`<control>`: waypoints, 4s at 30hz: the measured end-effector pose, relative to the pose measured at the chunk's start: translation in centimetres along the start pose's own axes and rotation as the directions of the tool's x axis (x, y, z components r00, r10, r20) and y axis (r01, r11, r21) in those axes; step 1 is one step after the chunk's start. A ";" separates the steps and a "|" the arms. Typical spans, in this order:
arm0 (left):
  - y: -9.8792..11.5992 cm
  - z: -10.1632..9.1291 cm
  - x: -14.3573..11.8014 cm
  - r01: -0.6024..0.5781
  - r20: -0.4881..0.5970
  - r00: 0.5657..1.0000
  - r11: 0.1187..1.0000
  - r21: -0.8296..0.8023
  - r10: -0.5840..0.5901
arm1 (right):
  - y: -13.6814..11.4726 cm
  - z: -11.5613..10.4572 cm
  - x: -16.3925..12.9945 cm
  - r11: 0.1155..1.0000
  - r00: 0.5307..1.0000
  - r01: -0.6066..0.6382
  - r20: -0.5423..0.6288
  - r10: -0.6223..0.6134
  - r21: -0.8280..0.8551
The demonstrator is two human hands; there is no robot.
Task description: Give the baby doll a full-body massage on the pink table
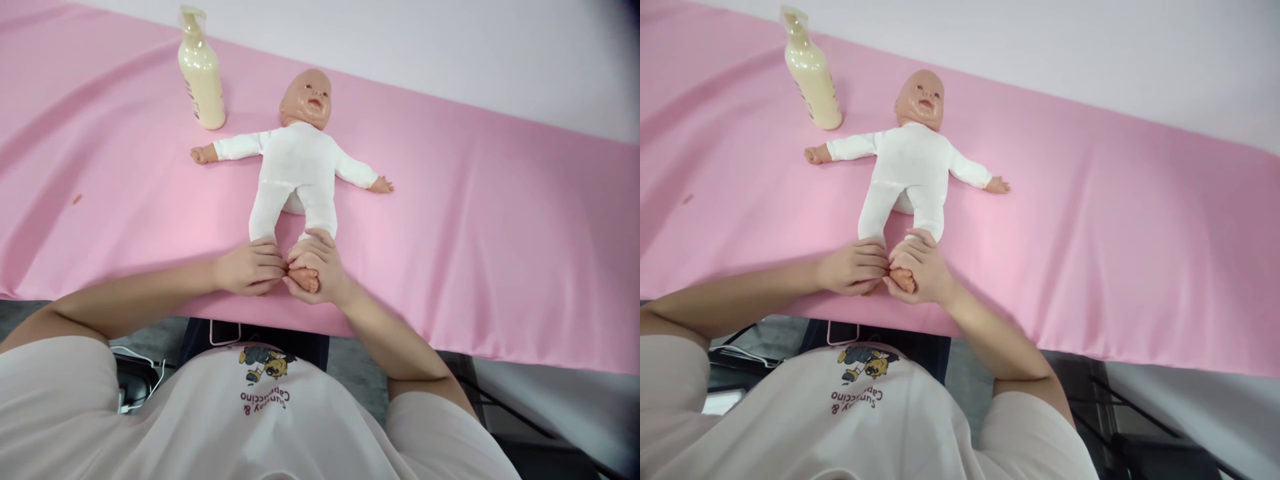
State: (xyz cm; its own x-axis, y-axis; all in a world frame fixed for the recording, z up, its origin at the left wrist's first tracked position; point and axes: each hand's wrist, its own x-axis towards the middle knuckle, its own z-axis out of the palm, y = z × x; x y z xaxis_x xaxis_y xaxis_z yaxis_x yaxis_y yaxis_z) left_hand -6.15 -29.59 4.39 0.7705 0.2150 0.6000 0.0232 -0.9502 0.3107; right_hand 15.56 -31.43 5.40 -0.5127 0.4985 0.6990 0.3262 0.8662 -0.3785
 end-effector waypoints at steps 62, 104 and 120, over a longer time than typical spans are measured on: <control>0.6 -0.8 -0.4 0.074 -0.059 0.996 0.994 0.077 -0.069 | 1.8 0.4 -0.1 0.963 0.989 0.136 0.093 -0.117 -0.233; 0.4 -0.5 0.2 0.012 0.011 1.000 0.998 0.067 -0.012 | 0.1 -0.5 0.2 0.974 0.979 -0.202 0.001 0.203 0.104; 0.4 -0.4 0.2 -0.012 -0.004 1.000 0.999 0.037 0.013 | 0.3 -0.5 0.2 0.972 0.995 -0.099 0.008 0.099 0.213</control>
State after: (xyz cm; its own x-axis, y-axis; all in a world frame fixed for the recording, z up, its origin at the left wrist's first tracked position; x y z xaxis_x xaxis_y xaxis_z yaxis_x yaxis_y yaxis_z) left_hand -6.27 -29.79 4.93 0.7679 0.2041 0.6072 0.0370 -0.9604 0.2761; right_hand 15.93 -31.06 5.71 -0.4839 0.5823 0.6533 0.1982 0.8000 -0.5663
